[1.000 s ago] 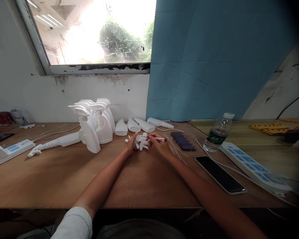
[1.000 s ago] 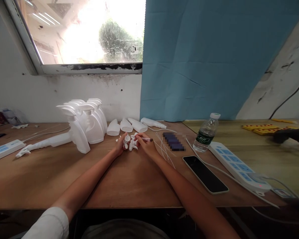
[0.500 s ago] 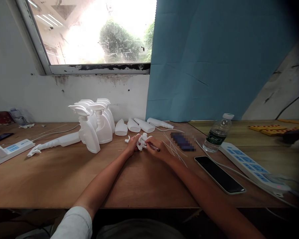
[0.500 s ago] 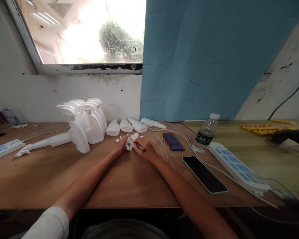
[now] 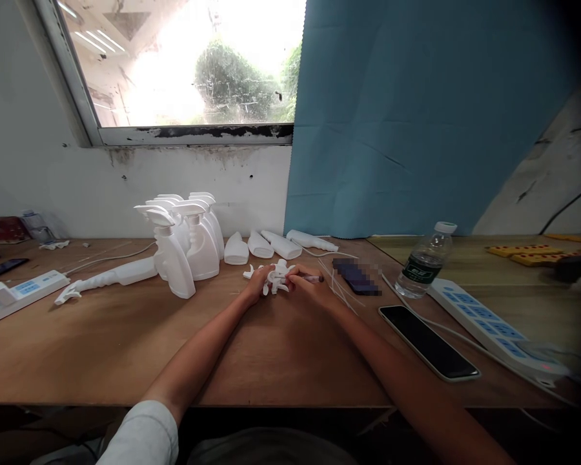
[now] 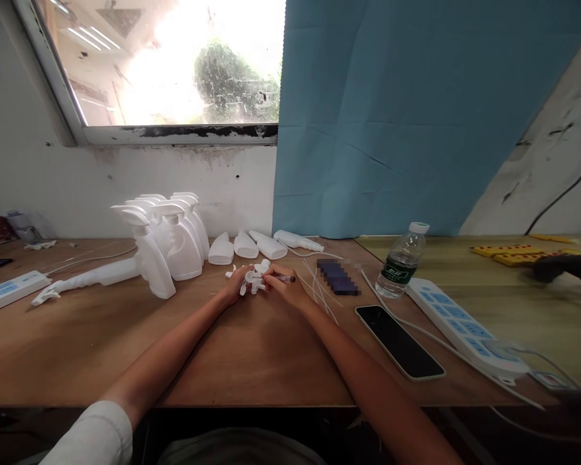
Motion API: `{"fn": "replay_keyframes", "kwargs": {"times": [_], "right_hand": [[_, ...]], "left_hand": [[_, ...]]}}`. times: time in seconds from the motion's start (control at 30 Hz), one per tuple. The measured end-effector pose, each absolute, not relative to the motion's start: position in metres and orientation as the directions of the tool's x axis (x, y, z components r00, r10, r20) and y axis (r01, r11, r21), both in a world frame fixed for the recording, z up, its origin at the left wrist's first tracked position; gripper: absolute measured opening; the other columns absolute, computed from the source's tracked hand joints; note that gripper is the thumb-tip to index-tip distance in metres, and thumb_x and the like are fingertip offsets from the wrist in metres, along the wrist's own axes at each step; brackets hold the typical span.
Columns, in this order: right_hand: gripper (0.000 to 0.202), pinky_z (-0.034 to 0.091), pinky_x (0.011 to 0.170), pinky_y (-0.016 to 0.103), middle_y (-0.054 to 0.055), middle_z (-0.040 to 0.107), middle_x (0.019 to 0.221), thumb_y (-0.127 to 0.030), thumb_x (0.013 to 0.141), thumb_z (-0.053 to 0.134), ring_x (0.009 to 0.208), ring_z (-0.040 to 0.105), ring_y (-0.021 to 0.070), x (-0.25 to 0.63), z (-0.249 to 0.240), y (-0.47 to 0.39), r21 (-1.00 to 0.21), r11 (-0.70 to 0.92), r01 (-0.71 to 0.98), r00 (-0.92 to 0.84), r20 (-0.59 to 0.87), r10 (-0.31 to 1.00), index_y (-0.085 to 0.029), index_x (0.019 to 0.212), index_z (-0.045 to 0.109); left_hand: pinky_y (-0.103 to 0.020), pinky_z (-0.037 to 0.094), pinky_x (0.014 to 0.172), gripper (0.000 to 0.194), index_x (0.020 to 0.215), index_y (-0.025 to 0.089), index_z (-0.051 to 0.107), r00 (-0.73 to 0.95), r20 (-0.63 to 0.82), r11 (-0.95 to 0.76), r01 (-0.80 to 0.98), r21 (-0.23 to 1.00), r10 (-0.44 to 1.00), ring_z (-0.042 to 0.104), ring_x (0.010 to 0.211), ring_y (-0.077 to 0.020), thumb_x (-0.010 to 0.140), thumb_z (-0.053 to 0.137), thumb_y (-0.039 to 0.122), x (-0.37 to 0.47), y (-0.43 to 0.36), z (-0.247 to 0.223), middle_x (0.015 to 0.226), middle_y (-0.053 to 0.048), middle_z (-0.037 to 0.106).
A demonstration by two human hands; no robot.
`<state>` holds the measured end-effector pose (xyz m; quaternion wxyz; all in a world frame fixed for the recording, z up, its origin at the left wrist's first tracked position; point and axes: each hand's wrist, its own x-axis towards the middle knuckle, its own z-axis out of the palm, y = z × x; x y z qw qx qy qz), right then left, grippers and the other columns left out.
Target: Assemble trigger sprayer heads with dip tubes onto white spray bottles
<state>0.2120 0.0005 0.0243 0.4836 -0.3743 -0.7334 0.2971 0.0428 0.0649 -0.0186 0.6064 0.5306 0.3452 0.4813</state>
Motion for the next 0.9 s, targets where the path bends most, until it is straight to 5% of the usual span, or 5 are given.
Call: {"fn": "replay_keyframes", "kwargs": {"times": [0.17,0.47,0.9], "right_hand": [[0.012,0.043,0.064,0.030,0.000,0.062,0.067,-0.027,0.084,0.056,0.062,0.056,0.0158,0.209,0.030,-0.007,-0.778,0.557,0.291,-0.273,0.490,0.828,-0.020,0.076,0.062],[0.016,0.038,0.066,0.032,0.002,0.056,0.069,-0.023,0.087,0.049,0.064,0.051,0.0191,0.202,0.024,-0.013,-0.438,0.717,0.542,-0.373,0.639,0.672,-0.023,0.071,0.051],[0.016,0.040,0.052,0.028,-0.001,0.059,0.060,-0.023,0.077,0.053,0.051,0.052,0.0140,0.213,0.020,0.001,-0.856,0.494,0.155,-0.204,0.461,0.863,-0.020,0.062,0.056]], "left_hand": [[-0.022,0.024,0.040,0.043,0.063,0.018,0.047,0.302,0.094,-0.026,-0.222,0.975,0.949,0.033,0.038,-0.0066,0.077,0.059,0.057,0.043,0.063,-0.016,0.046,0.006,0.041],[-0.023,0.021,0.038,0.036,0.064,0.019,0.047,0.266,0.081,-0.038,-0.163,0.986,0.961,0.034,0.036,-0.0082,0.084,0.053,0.048,0.045,0.062,-0.017,0.046,0.003,0.045],[-0.022,0.028,0.045,0.030,0.062,0.015,0.054,0.398,0.106,-0.026,-0.200,0.979,0.911,0.039,0.044,-0.0082,0.073,0.066,0.040,0.044,0.061,-0.015,0.050,0.003,0.049]]}}
